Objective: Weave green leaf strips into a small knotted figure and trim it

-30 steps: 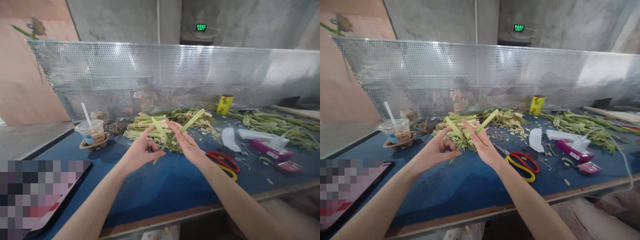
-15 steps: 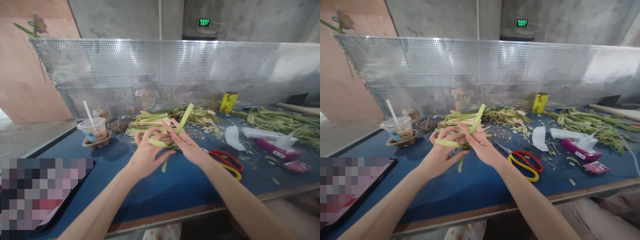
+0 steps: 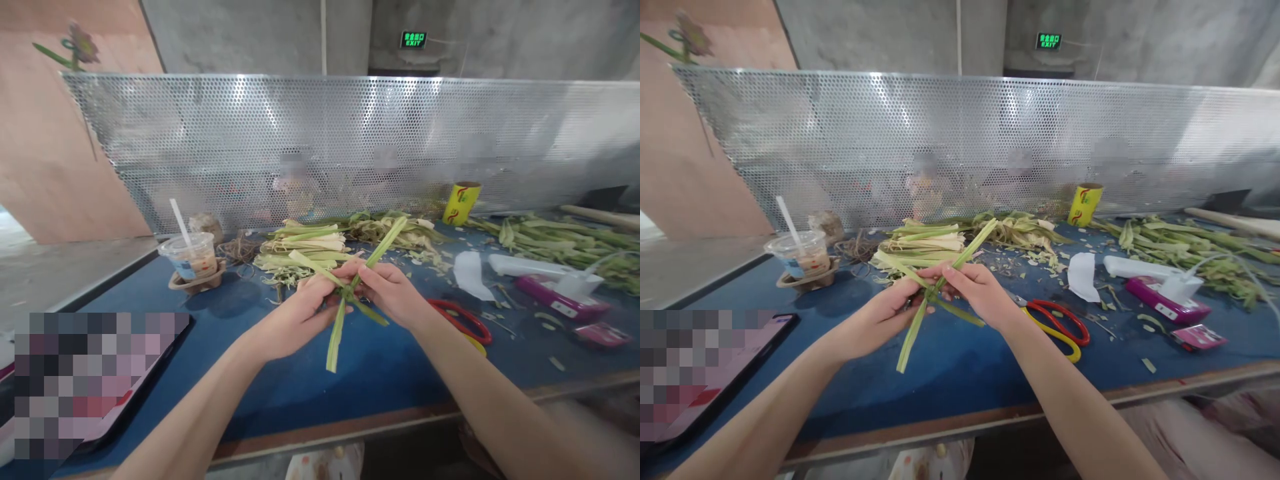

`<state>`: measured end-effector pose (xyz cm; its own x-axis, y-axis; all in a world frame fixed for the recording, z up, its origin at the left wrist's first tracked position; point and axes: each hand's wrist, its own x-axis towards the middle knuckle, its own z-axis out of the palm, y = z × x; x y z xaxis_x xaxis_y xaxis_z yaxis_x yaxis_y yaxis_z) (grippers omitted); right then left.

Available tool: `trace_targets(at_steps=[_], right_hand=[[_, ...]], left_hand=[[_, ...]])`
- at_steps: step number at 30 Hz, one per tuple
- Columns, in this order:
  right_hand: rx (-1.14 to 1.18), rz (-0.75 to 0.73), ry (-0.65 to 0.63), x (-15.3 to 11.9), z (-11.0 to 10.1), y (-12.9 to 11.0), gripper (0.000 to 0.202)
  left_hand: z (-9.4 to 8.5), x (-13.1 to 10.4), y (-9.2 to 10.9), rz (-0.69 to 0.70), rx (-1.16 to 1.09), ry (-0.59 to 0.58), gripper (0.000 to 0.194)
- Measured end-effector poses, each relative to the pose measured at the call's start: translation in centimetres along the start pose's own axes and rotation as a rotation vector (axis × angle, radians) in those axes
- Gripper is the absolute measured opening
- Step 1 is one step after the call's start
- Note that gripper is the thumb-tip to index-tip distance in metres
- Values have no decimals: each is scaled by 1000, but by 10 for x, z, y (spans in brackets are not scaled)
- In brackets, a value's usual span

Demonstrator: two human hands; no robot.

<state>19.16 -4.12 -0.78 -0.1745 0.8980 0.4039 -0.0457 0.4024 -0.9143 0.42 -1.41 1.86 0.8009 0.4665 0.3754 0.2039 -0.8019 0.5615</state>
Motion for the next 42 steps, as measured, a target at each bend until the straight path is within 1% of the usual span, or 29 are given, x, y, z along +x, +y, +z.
trace_targets(at_steps=[5,8,10,13,15,18,21,24,26,29,31,33,36,38,40,42], right_hand=[[-48,-31,-36,-1,6,-11,25],[7,-70,-32,0,11,-13,20],[84,-102,-17,1,14,-9,17],[177,-117,6,1,17,-4,18],[173,-125,27,0,16,-4,18],[-20,-124,27,-2,14,-12,19],[-239,-178,22,-2,13,-18,22],[-309,-222,21,-2,14,-17,26],[-297,-216,63,-1,15,-13,28],[-205,-184,163,0,17,-8,27],[-158,-156,186,0,18,-7,27],[-201,-116,163,0,17,-8,30],[-344,-7,44,-2,13,-12,39],[-409,46,-22,-5,12,-15,38],[-462,81,-58,-8,10,-18,38],[-491,135,-112,-10,9,-21,30]], left_hand=[[2,3,-3,29,151,89,16],[3,4,-4,32,163,137,17],[4,5,-3,28,101,156,20],[10,6,-3,17,-86,187,23],[16,7,-6,3,-215,219,24],[23,6,-12,-19,-304,250,29],[26,6,-14,-35,-285,299,30],[26,7,-9,-126,-325,374,28],[27,10,-4,-168,-387,395,28],[29,13,-4,-168,-495,362,27],[31,13,-8,-165,-568,321,28],[31,12,-14,-182,-591,307,29],[28,11,-19,-246,-525,358,31],[25,11,-18,-263,-472,367,29],[21,11,-15,-244,-429,332,24],[18,12,-12,-215,-389,293,23]])
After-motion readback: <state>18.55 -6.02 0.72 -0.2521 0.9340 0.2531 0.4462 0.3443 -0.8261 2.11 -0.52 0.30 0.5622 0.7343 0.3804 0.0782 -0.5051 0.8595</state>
